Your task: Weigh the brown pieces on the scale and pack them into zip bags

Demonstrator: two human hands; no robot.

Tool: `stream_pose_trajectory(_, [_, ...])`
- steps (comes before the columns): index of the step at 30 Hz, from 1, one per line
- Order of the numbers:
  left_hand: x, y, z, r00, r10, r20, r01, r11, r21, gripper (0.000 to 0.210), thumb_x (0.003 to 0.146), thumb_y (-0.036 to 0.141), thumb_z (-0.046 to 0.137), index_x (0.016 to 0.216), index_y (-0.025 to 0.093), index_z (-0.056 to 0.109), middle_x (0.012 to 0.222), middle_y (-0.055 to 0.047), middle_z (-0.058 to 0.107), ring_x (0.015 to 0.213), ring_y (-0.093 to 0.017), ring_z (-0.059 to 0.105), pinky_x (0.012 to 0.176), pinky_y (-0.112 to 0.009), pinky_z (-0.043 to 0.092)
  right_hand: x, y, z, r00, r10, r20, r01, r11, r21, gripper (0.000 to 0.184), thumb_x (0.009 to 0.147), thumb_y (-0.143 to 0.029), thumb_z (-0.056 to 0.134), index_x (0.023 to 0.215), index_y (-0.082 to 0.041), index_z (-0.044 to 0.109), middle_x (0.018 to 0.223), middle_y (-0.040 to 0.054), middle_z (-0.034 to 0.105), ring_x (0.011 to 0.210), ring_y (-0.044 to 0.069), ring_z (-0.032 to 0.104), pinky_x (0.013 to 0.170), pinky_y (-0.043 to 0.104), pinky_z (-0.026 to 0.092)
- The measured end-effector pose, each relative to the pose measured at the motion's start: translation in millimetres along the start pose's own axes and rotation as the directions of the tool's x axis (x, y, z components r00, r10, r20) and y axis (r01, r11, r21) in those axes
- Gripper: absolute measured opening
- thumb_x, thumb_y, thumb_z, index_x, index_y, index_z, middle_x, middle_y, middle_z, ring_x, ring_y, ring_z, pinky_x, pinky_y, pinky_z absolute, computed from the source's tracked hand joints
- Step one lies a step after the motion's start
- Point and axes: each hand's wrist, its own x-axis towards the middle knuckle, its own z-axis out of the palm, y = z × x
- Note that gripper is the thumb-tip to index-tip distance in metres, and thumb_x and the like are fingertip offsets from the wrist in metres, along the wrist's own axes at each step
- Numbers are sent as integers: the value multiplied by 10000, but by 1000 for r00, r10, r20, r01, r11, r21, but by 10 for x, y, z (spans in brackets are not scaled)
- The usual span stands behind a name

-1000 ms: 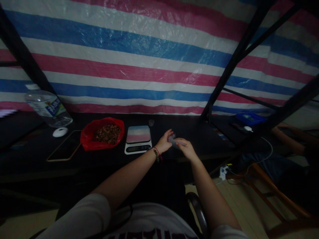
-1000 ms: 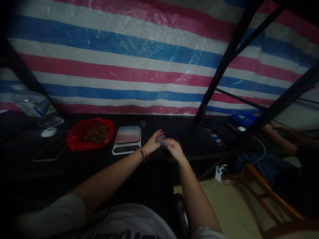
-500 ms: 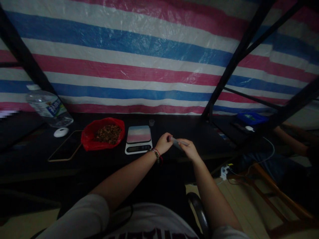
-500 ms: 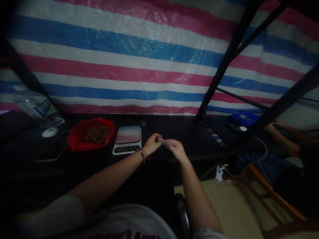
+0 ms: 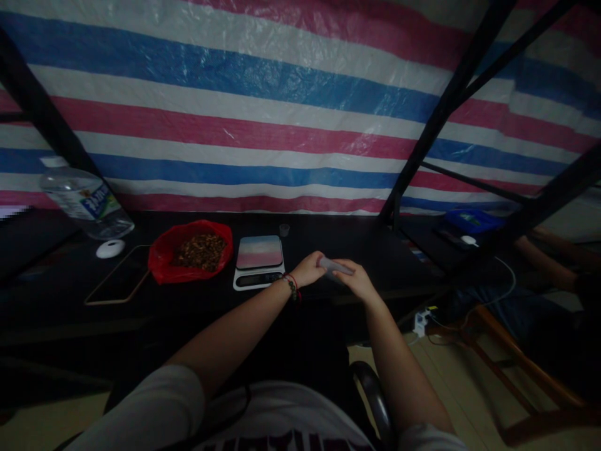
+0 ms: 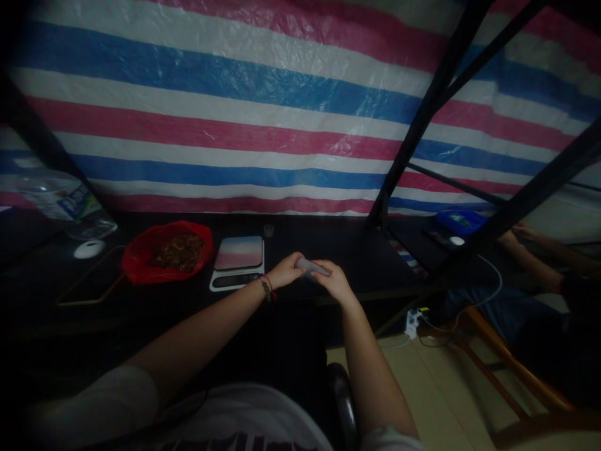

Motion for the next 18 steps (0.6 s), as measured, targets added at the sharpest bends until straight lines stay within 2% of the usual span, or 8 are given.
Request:
stream_pose_trajectory(3, [-2,22,-29,999,15,28,-17,999,46,131,716,193,561,842,155,550,705,28,520,638,-118,493,564,-218,372,2,46,-49,1000,6,30,-5,999,-42,336,702,-378,662,961,-163,684,906,65,668,786,194,601,698,302,470])
stream_pose_trajectory(6, [-6,44,-30,1000,16,10,-17,996,84,101,729,237,579,776,155,542,664,30,502,606,-115,475,538,-221,335,-3,69,-62,997,41,59,-37,997,-67,295,718,-392,647,865,-141,690,759,38,650,645,157,570,583,257,438])
stream_pose_trajectory(9, [-47,76,-53,999,45,7,-45,996,75,139,743,283,587,723,158,531,629,40,478,577,-108,441,527,-223,310,-14,26,-58,997,38,69,-35,999,-41,282,758,-401,607,816,-140,699,708,31,642,605,152,559,554,252,422])
stream_pose_trajectory(11, [-111,123,-114,994,108,-2,-108,993,43,166,754,307,589,709,156,534,628,43,473,580,-105,428,536,-222,315,-21,-63,-57,997,9,74,-8,1000,-6,279,775,-404,595,802,-152,711,745,44,656,643,165,581,578,261,436])
stream_pose_trajectory(14, [-279,254,-311,970,238,-39,-238,971,9,191,776,326,584,710,149,558,668,26,504,633,-111,452,598,-224,359,-32,-309,-50,996,-70,61,68,997,24,246,784,-396,604,792,-184,728,850,59,677,764,192,618,668,283,468])
stream_pose_trajectory(18, [-626,493,-740,938,346,-38,-344,938,44,198,766,343,627,816,151,624,798,-24,585,775,-144,529,711,-247,414,-41,-784,24,979,-193,72,192,981,16,215,807,-387,598,838,-230,742,896,53,688,830,200,631,741,307,489])
